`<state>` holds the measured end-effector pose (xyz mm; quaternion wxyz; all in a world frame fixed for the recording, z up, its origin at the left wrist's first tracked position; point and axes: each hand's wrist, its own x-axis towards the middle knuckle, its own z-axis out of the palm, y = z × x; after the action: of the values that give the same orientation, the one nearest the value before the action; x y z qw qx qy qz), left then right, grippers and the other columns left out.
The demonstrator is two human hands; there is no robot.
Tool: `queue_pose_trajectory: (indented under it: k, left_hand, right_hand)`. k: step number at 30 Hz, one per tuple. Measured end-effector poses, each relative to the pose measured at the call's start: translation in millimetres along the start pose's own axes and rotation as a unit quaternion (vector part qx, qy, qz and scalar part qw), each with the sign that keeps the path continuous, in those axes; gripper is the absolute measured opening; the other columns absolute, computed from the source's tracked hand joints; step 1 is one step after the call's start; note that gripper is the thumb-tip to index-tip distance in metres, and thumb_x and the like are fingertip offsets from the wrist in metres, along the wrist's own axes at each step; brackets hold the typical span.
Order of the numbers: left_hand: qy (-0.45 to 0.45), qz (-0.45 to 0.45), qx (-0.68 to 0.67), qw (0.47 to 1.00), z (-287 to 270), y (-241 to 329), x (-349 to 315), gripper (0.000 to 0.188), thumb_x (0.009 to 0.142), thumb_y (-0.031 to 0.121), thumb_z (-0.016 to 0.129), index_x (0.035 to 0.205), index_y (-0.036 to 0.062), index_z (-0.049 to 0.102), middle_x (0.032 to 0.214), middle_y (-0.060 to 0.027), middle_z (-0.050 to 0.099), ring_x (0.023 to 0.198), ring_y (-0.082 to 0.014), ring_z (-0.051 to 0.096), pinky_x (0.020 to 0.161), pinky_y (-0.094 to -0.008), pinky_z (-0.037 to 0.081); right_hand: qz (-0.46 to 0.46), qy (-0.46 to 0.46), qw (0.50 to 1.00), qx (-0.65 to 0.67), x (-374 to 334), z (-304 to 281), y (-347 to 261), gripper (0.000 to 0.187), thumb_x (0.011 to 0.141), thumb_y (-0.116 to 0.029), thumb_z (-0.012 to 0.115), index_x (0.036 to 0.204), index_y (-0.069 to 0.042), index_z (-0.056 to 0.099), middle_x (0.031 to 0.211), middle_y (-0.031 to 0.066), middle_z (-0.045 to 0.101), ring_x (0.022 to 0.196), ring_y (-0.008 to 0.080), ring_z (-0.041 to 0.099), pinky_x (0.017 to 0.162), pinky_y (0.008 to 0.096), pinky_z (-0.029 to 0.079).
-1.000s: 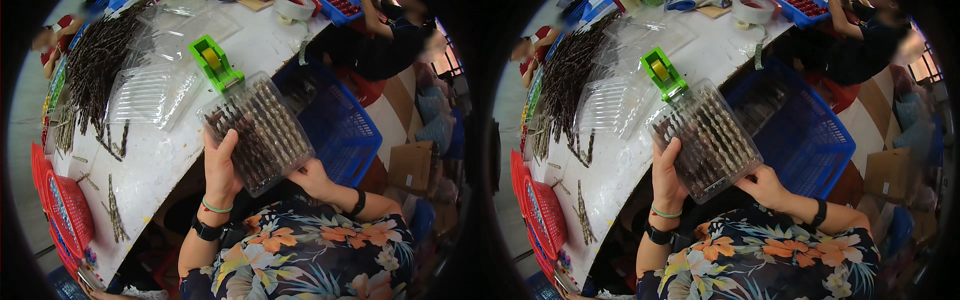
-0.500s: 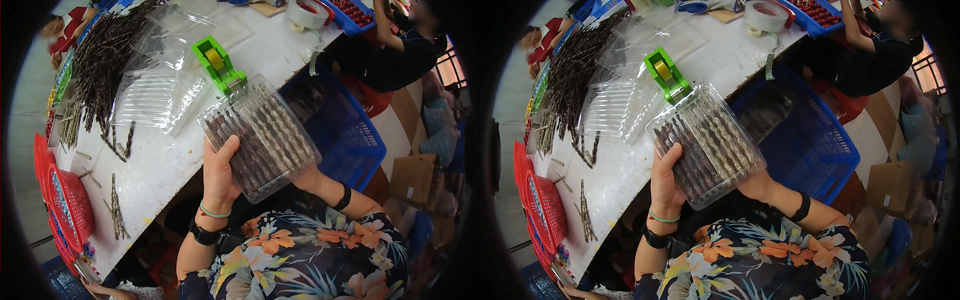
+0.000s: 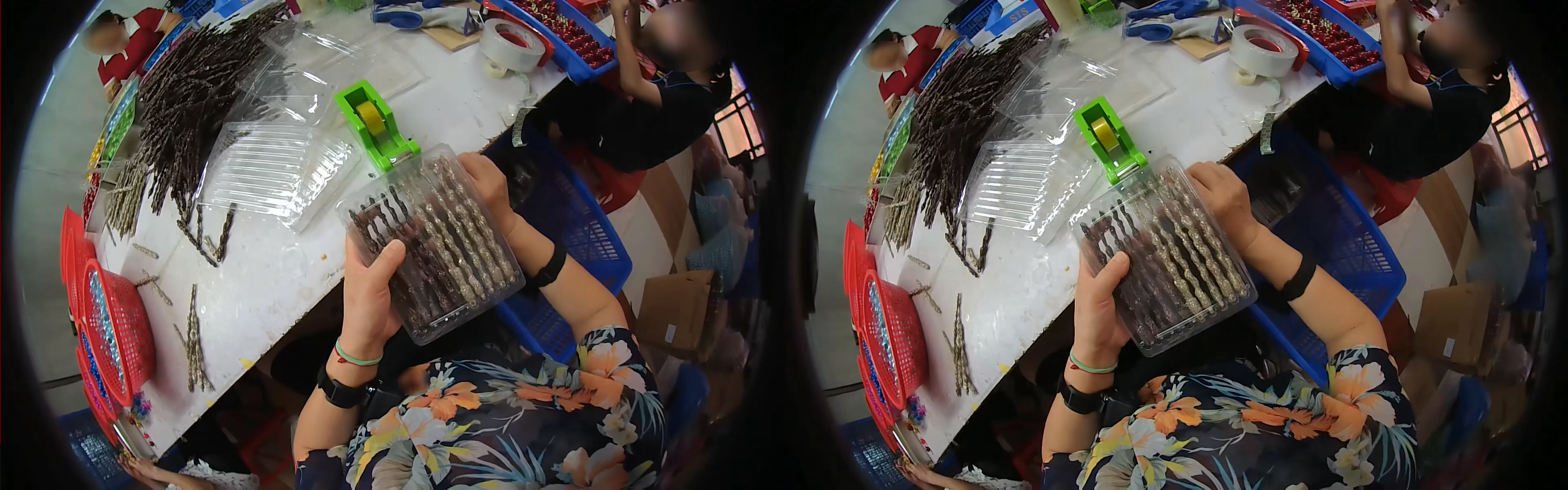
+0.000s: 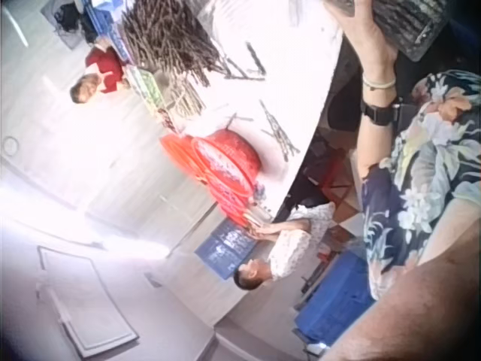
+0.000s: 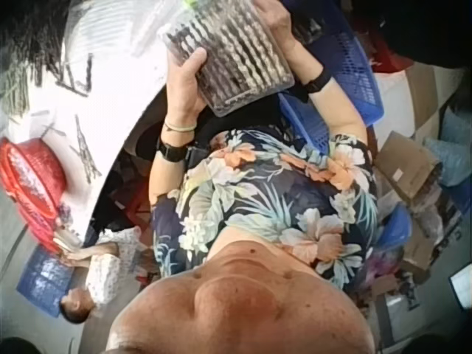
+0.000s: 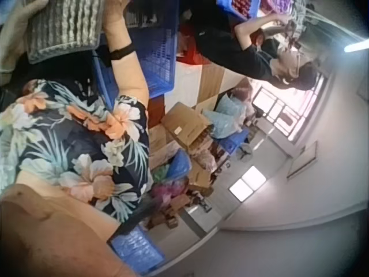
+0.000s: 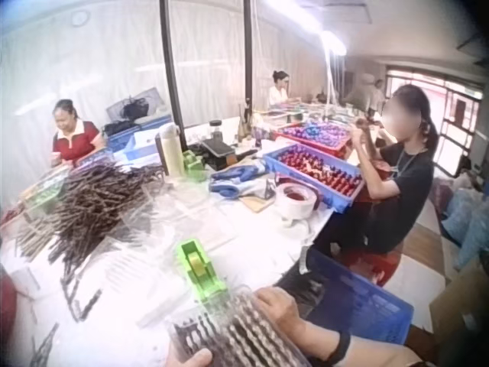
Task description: The person places glittery sticks into a clear plastic tray, seals it with tape, and places it in a blue basket. They then pick up a needle and thread, attempting to tie a knot. The person continues to handle the sticks and thread throughout the clip.
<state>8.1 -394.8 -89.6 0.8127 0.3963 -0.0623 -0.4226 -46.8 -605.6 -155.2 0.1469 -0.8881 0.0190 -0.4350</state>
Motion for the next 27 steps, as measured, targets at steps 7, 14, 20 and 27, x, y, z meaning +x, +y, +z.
queue_pose_trajectory:
  k: [7, 14, 20, 27]
  left_hand:
    - [0.008, -0.024, 0.029, 0.999, 9, -24, -37, 0.058, 0.092, 0.005, 0.063, 0.141, 0.0054, 0.032, 0.129, -0.0119, 0.053, 0.116, -0.0209, 0.056, 0.099, -0.0371, 0.048]
    - [-0.015, -0.007, -0.003, 1.0, 3, -26, -44, 0.06, 0.092, 0.005, 0.063, 0.142, 0.0056, 0.03, 0.131, -0.0129, 0.052, 0.118, -0.0226, 0.056, 0.1, -0.0389, 0.048]
    - [-0.029, 0.0, -0.01, 1.0, 3, -16, -50, 0.063, 0.091, 0.007, 0.064, 0.142, 0.0046, 0.028, 0.135, -0.015, 0.05, 0.122, -0.0257, 0.055, 0.1, -0.0414, 0.05]
    - [-0.013, -0.016, 0.024, 0.999, -5, -19, -60, 0.061, 0.091, 0.008, 0.064, 0.142, 0.0036, 0.03, 0.132, -0.0151, 0.053, 0.121, -0.0244, 0.055, 0.101, -0.0393, 0.048]
  right_hand:
    - [0.041, -0.009, 0.999, 0.005, 26, 28, -9, 0.025, 0.071, -0.027, 0.08, 0.088, -0.013, 0.067, 0.074, 0.0009, 0.062, 0.07, 0.0229, 0.057, 0.067, 0.0359, 0.043]
    - [0.109, -0.088, 0.975, 0.172, 28, 8, -2, 0.031, 0.07, -0.013, 0.081, 0.097, -0.008, 0.065, 0.086, 0.0074, 0.065, 0.081, 0.0251, 0.063, 0.077, 0.0361, 0.049]
    - [0.192, -0.121, 0.938, 0.261, 43, 4, -18, 0.034, 0.078, -0.012, 0.078, 0.108, -0.005, 0.064, 0.091, 0.0077, 0.06, 0.083, 0.0202, 0.062, 0.071, 0.0311, 0.052]
    - [0.263, -0.146, 0.89, 0.342, 48, 7, -14, 0.021, 0.085, -0.008, 0.07, 0.105, -0.002, 0.066, 0.089, 0.0031, 0.06, 0.083, 0.0121, 0.061, 0.075, 0.0269, 0.049]
